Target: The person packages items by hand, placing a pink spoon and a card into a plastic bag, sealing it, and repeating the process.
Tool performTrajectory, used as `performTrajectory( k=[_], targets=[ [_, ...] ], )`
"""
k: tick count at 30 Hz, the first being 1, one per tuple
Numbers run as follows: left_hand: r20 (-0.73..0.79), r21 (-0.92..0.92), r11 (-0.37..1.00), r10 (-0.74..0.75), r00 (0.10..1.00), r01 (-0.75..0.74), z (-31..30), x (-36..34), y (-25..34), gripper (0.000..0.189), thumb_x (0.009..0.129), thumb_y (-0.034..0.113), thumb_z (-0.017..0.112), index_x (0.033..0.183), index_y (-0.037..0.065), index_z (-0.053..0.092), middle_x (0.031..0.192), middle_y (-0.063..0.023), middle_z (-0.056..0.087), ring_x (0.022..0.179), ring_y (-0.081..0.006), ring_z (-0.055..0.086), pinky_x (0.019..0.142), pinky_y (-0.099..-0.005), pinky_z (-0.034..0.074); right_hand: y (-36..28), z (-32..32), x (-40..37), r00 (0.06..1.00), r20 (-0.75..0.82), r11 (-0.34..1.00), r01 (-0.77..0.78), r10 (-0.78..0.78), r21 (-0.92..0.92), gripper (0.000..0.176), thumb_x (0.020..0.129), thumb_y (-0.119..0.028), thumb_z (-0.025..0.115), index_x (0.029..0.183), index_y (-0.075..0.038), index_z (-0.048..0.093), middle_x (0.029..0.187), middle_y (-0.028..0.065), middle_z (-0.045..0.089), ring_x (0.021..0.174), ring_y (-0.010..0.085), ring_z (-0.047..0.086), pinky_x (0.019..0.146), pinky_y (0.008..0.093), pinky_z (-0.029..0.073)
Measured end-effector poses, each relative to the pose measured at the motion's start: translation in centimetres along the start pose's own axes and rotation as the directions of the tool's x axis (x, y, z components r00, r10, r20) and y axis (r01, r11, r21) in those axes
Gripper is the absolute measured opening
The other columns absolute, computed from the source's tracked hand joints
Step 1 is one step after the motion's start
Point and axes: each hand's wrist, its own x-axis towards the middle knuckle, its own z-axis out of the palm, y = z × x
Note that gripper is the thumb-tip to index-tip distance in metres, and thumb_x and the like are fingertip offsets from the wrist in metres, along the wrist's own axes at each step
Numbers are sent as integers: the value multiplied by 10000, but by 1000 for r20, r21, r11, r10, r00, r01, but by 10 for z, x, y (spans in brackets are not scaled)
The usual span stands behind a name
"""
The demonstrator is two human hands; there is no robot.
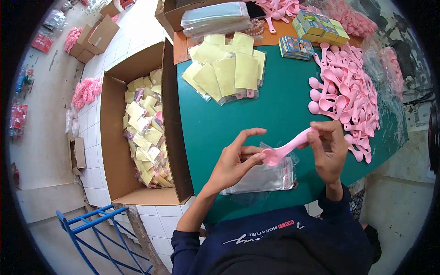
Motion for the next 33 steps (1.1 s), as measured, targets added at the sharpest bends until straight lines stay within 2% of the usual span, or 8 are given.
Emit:
performTrajectory(
  k=[6,10,14,18,20,22,25,33],
  targets=[
    [33,-173,973,163,986,-155,7,13,9,439,938,146,532,1324,4,377,990,-123,662,987,-148,595,906,-318,459,1,4,18,985,174,1000,18,-16,-9,235,843,-10,631,1031,30,496,757,119,642,668,149,658,594,242,512],
    [104,23,995,89,991,-92,-10,17,9,336,974,203,461,1223,-21,481,1010,-105,646,977,-140,600,876,-299,466,3,-1,33,991,130,998,9,-16,54,214,865,-106,638,1002,5,518,841,115,648,773,177,659,674,285,516],
    [-40,-113,984,136,990,-140,-11,21,11,269,993,187,412,1065,-24,564,973,-103,647,896,-143,635,782,-271,506,11,6,71,630,686,883,468,-363,38,424,895,-447,517,962,-35,591,1177,148,544,1091,303,531,910,393,434],
    [-129,-239,962,101,986,-130,-21,17,14,268,1005,187,367,1016,-23,534,963,-160,650,898,-181,651,796,-299,532,71,-1,146,724,572,871,79,-385,486,450,933,-431,442,1073,-46,629,1196,132,553,1059,260,550,887,373,444],
    [-151,-224,955,161,975,-192,-23,17,9,246,1001,167,371,1084,-27,497,1015,-177,643,939,-204,643,834,-308,522,119,-30,205,991,129,949,74,-36,-305,373,893,-319,525,1007,15,644,945,155,664,898,261,635,812,352,480],
    [-195,-49,969,227,954,-241,-23,18,4,220,997,138,368,1090,-29,477,1038,-191,625,1000,-241,620,873,-340,509,147,-58,236,1000,-6,587,-18,23,-810,379,866,-313,557,1002,31,642,917,217,656,865,354,636,776,393,492],
    [-169,132,965,246,954,-225,-33,20,4,293,931,86,509,1194,-22,442,1197,-190,547,1125,-249,552,938,-361,469,185,-61,249,961,-137,485,-241,242,-841,395,824,-341,607,972,22,658,908,279,630,867,411,617,768,442,488],
    [-361,799,596,358,861,87,-35,22,-11,440,810,115,674,1198,-5,506,1045,-163,553,942,-261,606,788,-346,497,189,-53,241,964,-216,384,-142,-157,-912,209,803,-164,596,867,30,638,942,265,599,908,425,591,763,470,481]
  ],
)
